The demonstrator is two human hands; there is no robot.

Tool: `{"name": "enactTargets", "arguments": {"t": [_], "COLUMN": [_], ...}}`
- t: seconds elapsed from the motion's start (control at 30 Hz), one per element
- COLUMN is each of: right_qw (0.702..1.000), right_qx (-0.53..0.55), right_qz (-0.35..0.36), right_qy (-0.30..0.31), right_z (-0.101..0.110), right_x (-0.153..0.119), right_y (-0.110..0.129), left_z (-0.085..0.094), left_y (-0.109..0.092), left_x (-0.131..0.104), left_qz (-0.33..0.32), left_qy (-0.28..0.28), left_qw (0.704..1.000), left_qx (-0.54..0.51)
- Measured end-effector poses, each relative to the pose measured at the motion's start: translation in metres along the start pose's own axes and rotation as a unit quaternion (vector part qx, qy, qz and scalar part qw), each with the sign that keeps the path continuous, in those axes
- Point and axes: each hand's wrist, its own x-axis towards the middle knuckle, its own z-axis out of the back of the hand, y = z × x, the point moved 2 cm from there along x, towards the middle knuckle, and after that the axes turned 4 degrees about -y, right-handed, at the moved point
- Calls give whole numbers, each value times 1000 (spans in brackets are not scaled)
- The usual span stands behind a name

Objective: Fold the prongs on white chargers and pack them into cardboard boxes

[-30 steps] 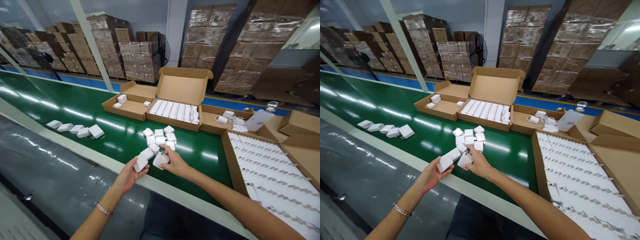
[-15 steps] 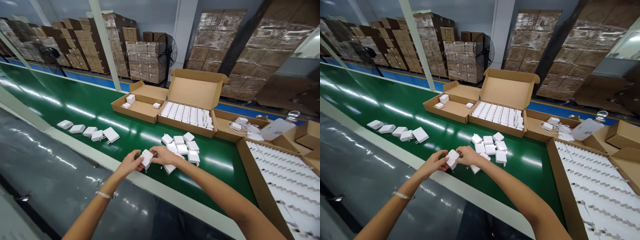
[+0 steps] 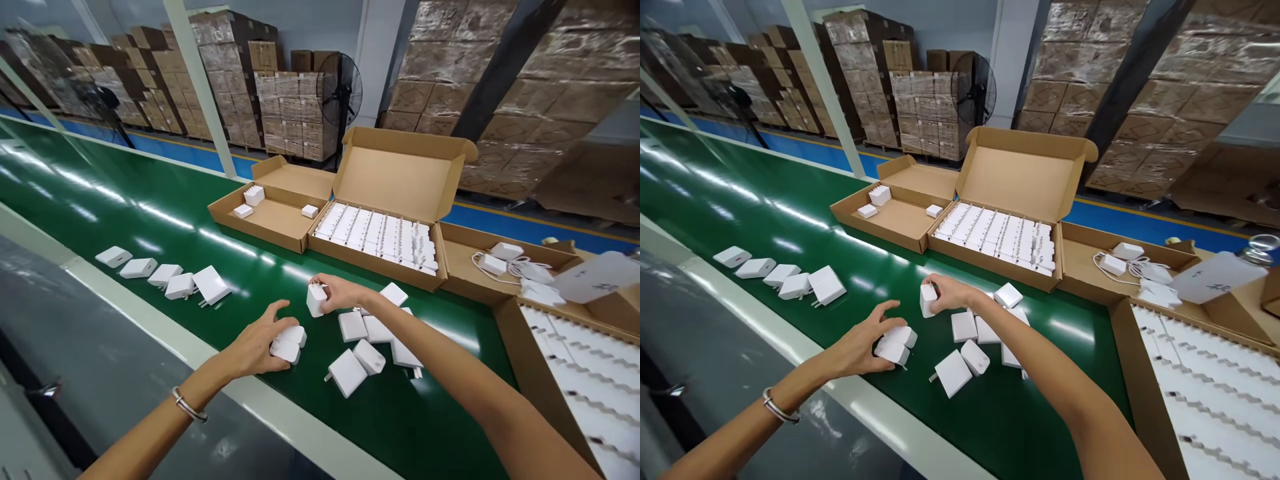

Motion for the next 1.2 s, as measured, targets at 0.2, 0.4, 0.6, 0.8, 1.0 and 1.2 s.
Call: {"name": "enactTargets", "arguments": {"t": [0.2,0.4,0.6,0.8,1.0,1.2], "right_qw": [996,951,954,975,980,967], "right_qx": [-2,-250,-260,-162,-124,-169], "right_qz": [55,-165,-147,-118,-110,42], "right_qy": [73,77,38,-99,-108,-185], "right_z": [7,74,63,57,53,13], "right_x": [-11,-80,-107,-113,-127,-110], "right_y": [9,-20,-39,-43,-51,20], "left_z": [-5,-17,-19,-37,-48,-40], "left_y": [-8,-20,-33,-60,-79,-65], "left_x": [11,33,42,7,-9,20], "left_qz": [-56,-81,17,138,130,132], "left_qy": [7,67,0,-94,-71,-64], "left_qw": [998,994,976,612,540,507], "left_qx": [4,1,-217,-773,-828,-849]}}
